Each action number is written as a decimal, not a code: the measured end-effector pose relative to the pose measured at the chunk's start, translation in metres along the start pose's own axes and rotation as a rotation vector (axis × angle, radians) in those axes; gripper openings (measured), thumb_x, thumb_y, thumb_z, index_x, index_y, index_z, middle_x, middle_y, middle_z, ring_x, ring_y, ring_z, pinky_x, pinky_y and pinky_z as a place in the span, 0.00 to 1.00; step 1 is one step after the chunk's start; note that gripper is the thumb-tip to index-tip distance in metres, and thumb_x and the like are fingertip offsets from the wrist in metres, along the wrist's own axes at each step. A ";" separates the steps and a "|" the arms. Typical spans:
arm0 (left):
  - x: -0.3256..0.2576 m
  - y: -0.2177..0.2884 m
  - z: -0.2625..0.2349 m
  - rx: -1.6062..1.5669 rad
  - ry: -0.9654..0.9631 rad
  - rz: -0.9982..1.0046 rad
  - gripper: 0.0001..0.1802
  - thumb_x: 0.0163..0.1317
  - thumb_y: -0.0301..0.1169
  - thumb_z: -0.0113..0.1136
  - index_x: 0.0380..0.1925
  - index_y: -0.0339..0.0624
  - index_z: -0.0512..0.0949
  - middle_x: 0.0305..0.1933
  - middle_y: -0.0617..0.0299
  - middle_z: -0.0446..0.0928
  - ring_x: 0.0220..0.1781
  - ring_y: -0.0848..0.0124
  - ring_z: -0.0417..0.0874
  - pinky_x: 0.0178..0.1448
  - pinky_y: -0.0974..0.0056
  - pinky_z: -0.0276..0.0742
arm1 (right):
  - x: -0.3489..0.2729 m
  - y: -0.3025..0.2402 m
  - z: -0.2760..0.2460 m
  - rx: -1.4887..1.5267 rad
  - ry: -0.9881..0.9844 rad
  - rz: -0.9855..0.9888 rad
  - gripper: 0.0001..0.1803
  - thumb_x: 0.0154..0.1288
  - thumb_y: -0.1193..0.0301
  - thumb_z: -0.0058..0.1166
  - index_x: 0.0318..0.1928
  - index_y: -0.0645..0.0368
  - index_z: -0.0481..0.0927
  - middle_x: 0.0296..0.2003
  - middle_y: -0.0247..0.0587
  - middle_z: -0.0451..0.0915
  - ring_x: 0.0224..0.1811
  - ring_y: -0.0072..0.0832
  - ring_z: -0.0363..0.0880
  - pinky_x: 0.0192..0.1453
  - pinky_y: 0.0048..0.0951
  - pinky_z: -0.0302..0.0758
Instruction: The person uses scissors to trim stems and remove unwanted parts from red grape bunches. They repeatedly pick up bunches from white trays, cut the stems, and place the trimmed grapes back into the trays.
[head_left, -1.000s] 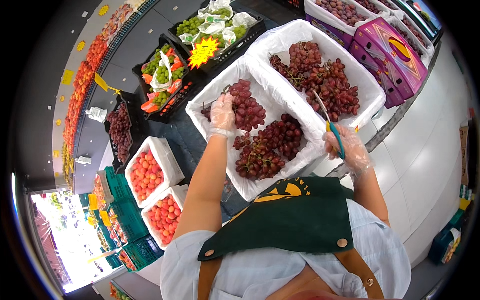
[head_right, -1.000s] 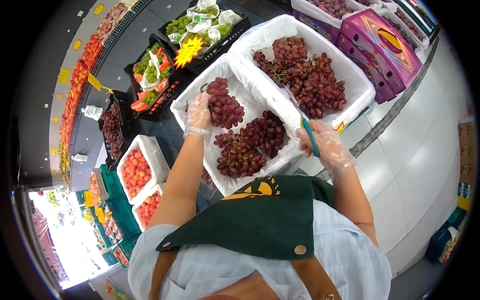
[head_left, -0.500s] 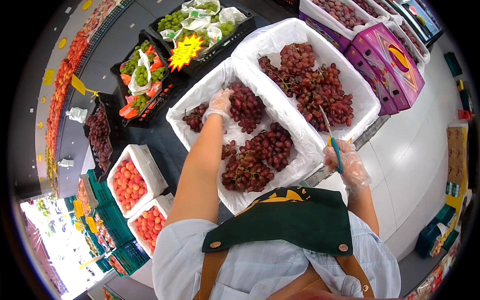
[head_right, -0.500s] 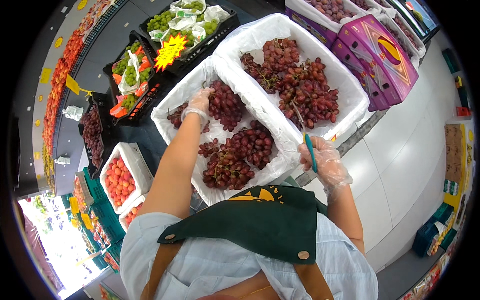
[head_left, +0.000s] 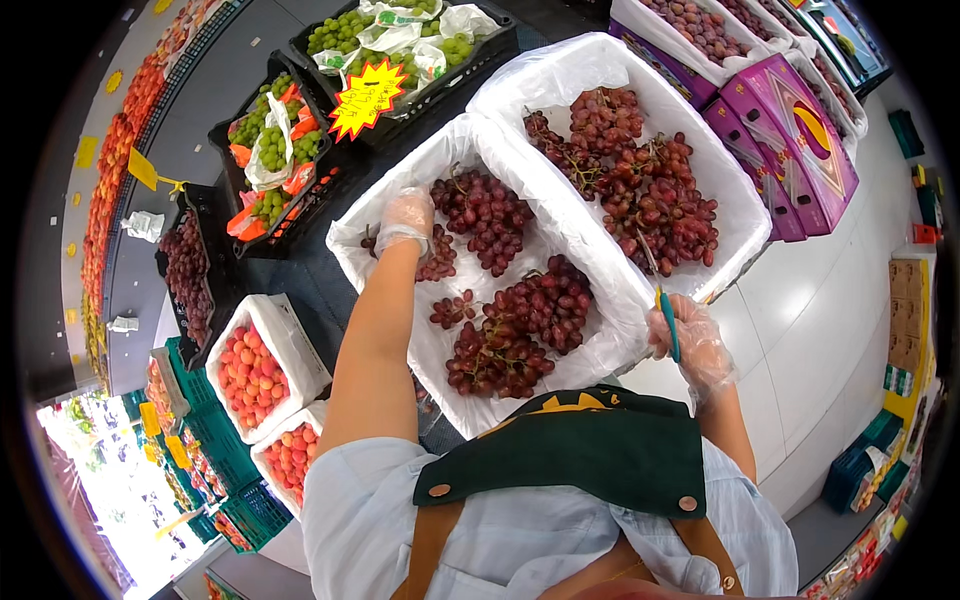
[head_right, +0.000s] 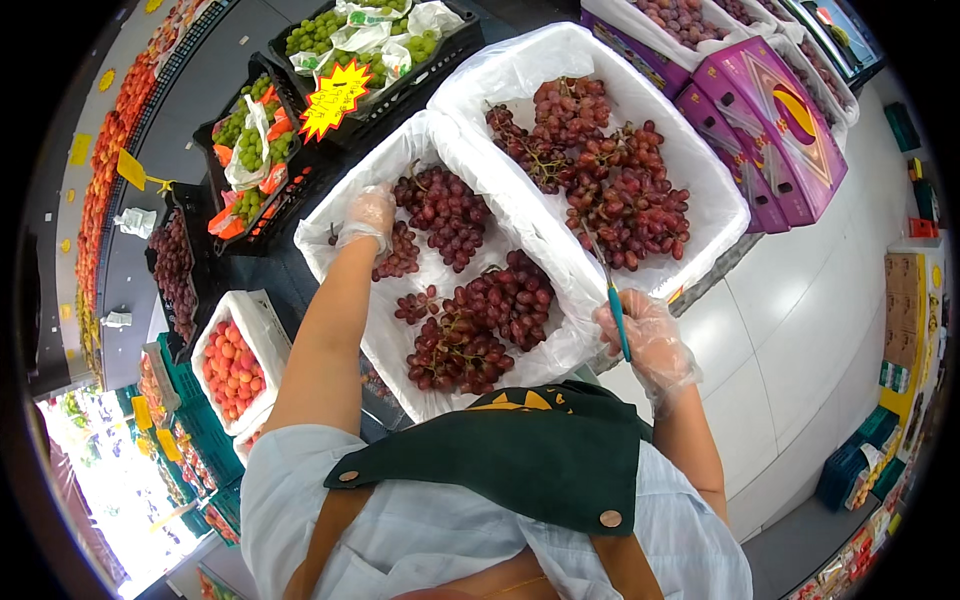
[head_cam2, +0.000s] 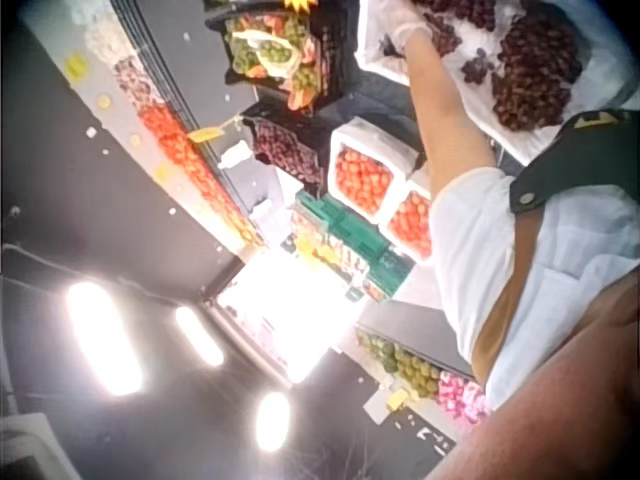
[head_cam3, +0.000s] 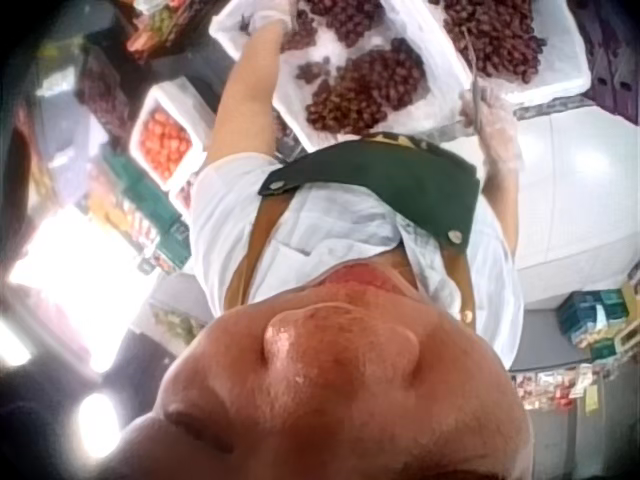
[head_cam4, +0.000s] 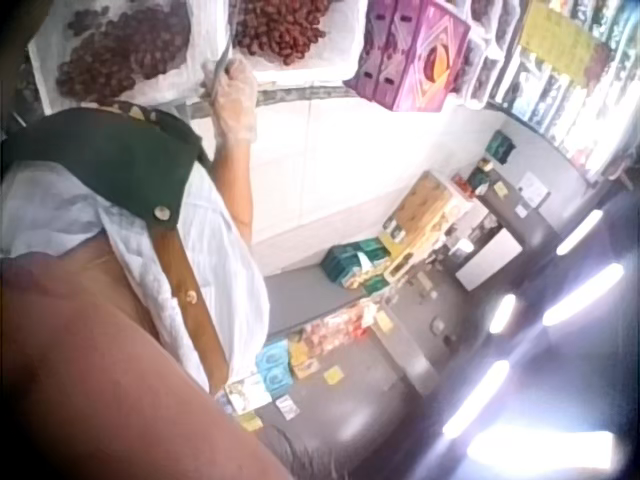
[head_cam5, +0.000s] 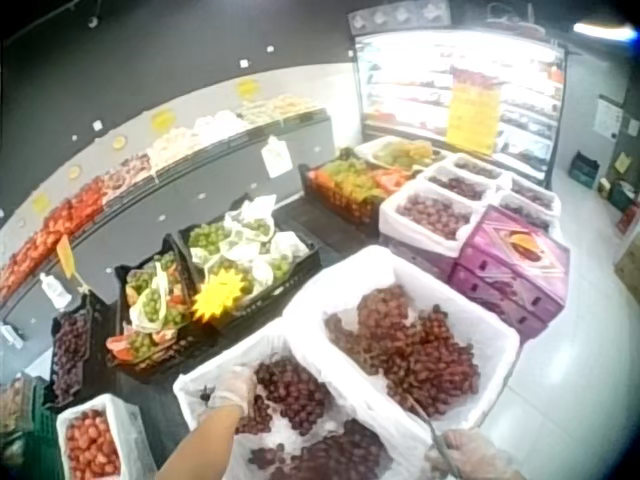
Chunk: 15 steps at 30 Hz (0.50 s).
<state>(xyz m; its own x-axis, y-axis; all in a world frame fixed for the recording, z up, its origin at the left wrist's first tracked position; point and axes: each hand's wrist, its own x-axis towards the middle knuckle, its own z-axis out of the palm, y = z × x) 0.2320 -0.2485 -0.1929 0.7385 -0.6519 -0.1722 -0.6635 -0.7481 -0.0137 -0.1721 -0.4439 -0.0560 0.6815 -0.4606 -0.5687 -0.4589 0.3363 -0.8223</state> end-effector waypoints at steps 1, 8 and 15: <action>0.001 0.000 0.003 0.035 -0.055 -0.021 0.14 0.65 0.31 0.52 0.47 0.44 0.82 0.47 0.48 0.83 0.49 0.52 0.84 0.53 0.52 0.80 | 0.001 0.001 0.000 0.003 -0.001 -0.010 0.13 0.64 0.64 0.64 0.37 0.61 0.79 0.26 0.31 0.76 0.24 0.16 0.71 0.29 0.19 0.69; 0.005 0.027 -0.006 -0.005 -0.222 -0.194 0.15 0.65 0.31 0.53 0.47 0.42 0.84 0.55 0.49 0.81 0.58 0.55 0.82 0.56 0.52 0.80 | -0.002 0.004 0.001 0.062 0.022 0.039 0.14 0.63 0.64 0.66 0.37 0.60 0.79 0.25 0.29 0.75 0.24 0.15 0.70 0.28 0.18 0.68; -0.025 0.010 -0.022 0.058 0.073 -0.049 0.19 0.69 0.42 0.46 0.43 0.45 0.83 0.40 0.45 0.84 0.44 0.48 0.85 0.51 0.49 0.79 | -0.011 0.001 -0.011 -0.029 0.051 0.020 0.14 0.63 0.62 0.66 0.36 0.60 0.79 0.24 0.28 0.75 0.23 0.15 0.70 0.27 0.19 0.68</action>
<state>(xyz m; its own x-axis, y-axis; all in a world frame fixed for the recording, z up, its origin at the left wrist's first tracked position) 0.2097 -0.2429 -0.1668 0.7759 -0.6232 -0.0975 -0.6302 -0.7725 -0.0775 -0.1870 -0.4474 -0.0508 0.6426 -0.4952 -0.5846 -0.4889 0.3224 -0.8106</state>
